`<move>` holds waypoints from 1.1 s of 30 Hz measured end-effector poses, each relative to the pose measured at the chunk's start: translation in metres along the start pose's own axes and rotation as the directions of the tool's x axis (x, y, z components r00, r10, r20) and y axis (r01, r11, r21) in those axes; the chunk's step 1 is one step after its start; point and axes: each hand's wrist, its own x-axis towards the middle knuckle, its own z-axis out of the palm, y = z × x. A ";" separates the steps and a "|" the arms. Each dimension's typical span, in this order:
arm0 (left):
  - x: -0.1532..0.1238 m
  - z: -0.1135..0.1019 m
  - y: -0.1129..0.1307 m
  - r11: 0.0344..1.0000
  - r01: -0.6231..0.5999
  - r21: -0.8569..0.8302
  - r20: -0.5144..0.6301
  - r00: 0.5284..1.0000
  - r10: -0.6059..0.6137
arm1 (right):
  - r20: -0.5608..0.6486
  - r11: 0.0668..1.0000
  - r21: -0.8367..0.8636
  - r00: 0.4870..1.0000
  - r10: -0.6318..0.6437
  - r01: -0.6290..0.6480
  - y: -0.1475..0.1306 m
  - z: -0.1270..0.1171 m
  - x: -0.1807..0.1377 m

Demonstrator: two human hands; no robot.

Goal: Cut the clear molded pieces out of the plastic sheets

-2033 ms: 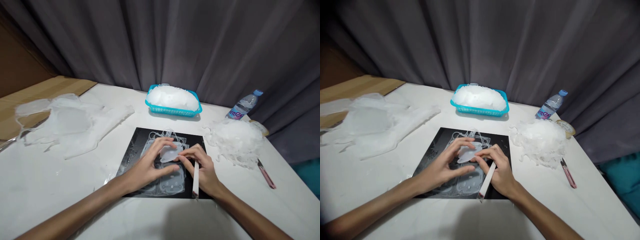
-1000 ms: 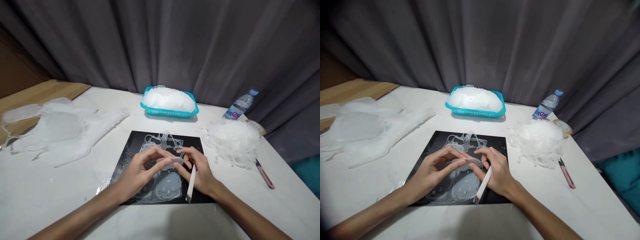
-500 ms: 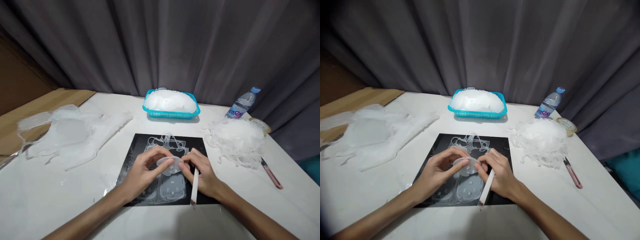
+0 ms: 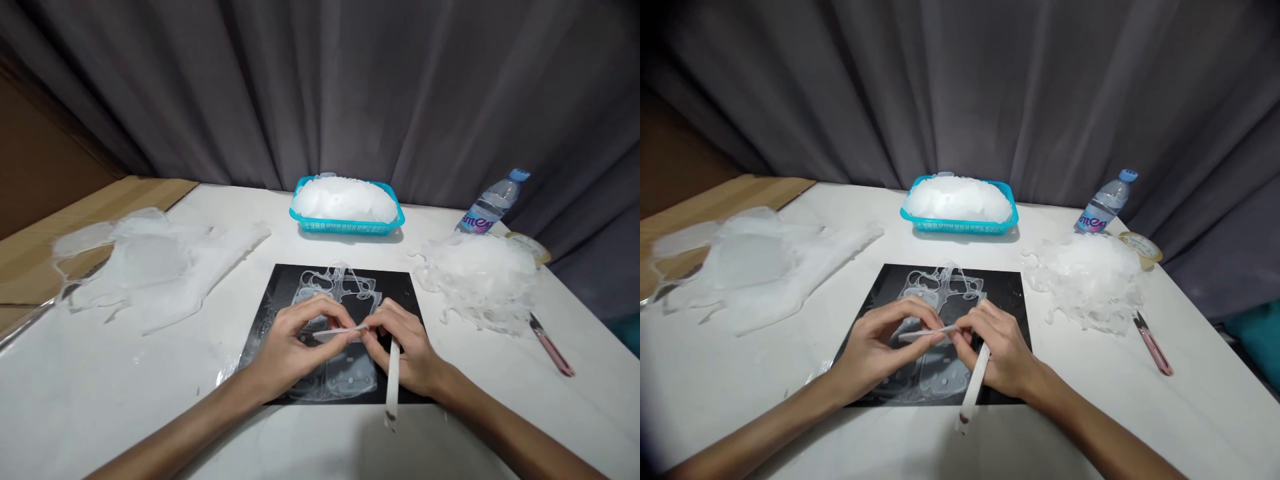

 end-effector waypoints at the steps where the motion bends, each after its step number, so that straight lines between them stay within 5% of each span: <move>1: -0.001 0.000 0.000 1.000 -0.004 -0.001 -0.001 1.000 0.004 | -0.001 1.000 0.005 1.000 -0.004 0.004 -0.001 0.001 0.000; 8: -0.007 0.004 -0.001 0.997 -0.061 0.042 -0.066 0.996 0.064 | 0.000 0.999 0.017 0.999 -0.041 0.041 -0.002 0.003 -0.002; 16: -0.004 0.002 0.003 0.987 -0.153 0.036 0.001 0.988 0.154 | 0.005 0.998 0.045 0.999 -0.046 0.046 -0.002 0.001 -0.002; 25: -0.010 0.003 -0.001 0.993 -0.097 0.064 -0.064 0.993 0.101 | 0.013 0.998 0.025 0.999 -0.049 0.049 -0.001 0.002 -0.004; 33: -0.004 0.003 0.002 0.977 -0.207 0.057 -0.003 0.978 0.207 | 0.017 0.998 0.028 0.999 -0.048 0.047 -0.002 0.002 -0.003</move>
